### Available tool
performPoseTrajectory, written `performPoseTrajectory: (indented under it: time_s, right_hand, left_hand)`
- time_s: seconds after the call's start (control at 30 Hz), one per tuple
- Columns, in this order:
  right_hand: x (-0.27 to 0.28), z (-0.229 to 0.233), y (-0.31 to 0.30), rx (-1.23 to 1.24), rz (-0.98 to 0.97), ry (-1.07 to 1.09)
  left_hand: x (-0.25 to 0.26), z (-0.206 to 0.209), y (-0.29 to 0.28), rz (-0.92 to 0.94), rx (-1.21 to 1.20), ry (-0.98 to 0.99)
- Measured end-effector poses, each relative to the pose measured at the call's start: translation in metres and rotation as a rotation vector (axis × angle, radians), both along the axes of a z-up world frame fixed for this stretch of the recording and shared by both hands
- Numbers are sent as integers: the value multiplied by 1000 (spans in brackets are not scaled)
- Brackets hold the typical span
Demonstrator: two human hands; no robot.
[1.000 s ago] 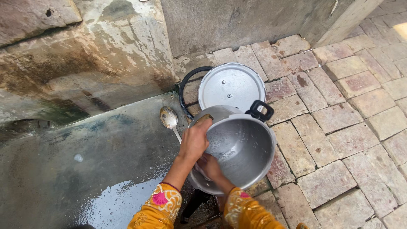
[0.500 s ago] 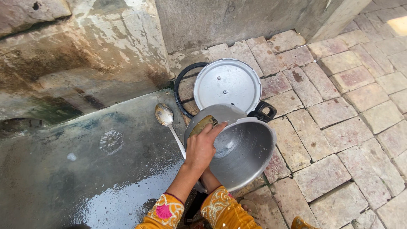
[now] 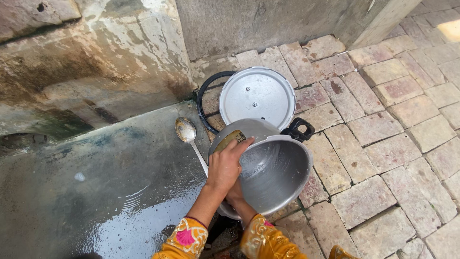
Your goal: The person scrubs the inside of an aluminum pressure cooker with a pink scouring pad at an outdoor washing slab, rotating the pot to clean the interior, then turns it and scrubs the outer surface and base. The lid rests on the slab beside a large serving spoon while the pot is washed.
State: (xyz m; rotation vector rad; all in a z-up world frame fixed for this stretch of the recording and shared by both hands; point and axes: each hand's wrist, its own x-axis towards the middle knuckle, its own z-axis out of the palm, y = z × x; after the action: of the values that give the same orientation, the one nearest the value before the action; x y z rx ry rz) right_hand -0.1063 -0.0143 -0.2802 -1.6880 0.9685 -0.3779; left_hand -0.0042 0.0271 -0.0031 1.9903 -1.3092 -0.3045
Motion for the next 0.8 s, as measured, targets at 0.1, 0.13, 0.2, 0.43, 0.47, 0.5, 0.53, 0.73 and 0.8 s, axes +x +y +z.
performPoseTrajectory:
  time_s: [0.1,0.13,0.2,0.43,0.47,0.5,0.53,0.73,0.8]
  right_hand:
    - [-3,-23,1,-28,86,126]
    - [-9,-20,-14,-39,117,162]
    - [-42,2,-63,-236,276,488]
    - [-59,63,-134,-1046,376,857]
    - [-52,55,-105,-801,310,863]
    - [-45,41,-68,-717,364,820]
    - [-28,27,-38,-574,226,612]
    - [-9,1,14,-138,59,205]
    - [-44,32,-33,-361,225,489]
  left_hand:
    - [-2,-6,-3,-36,5,-43]
    - [0,-7,-3,-43,4,-63]
    - [3,-8,-2,-23,-23,-59]
    - [5,-4,7,-5,-73,5]
    - [4,-4,10,-8,-63,-26]
    - [2,-4,11,-9,-56,-53]
    - [0,-5,10,-10,-49,-80]
    - [-6,-3,13,-37,-69,-58]
    - [-3,-3,15,-9,23,-2]
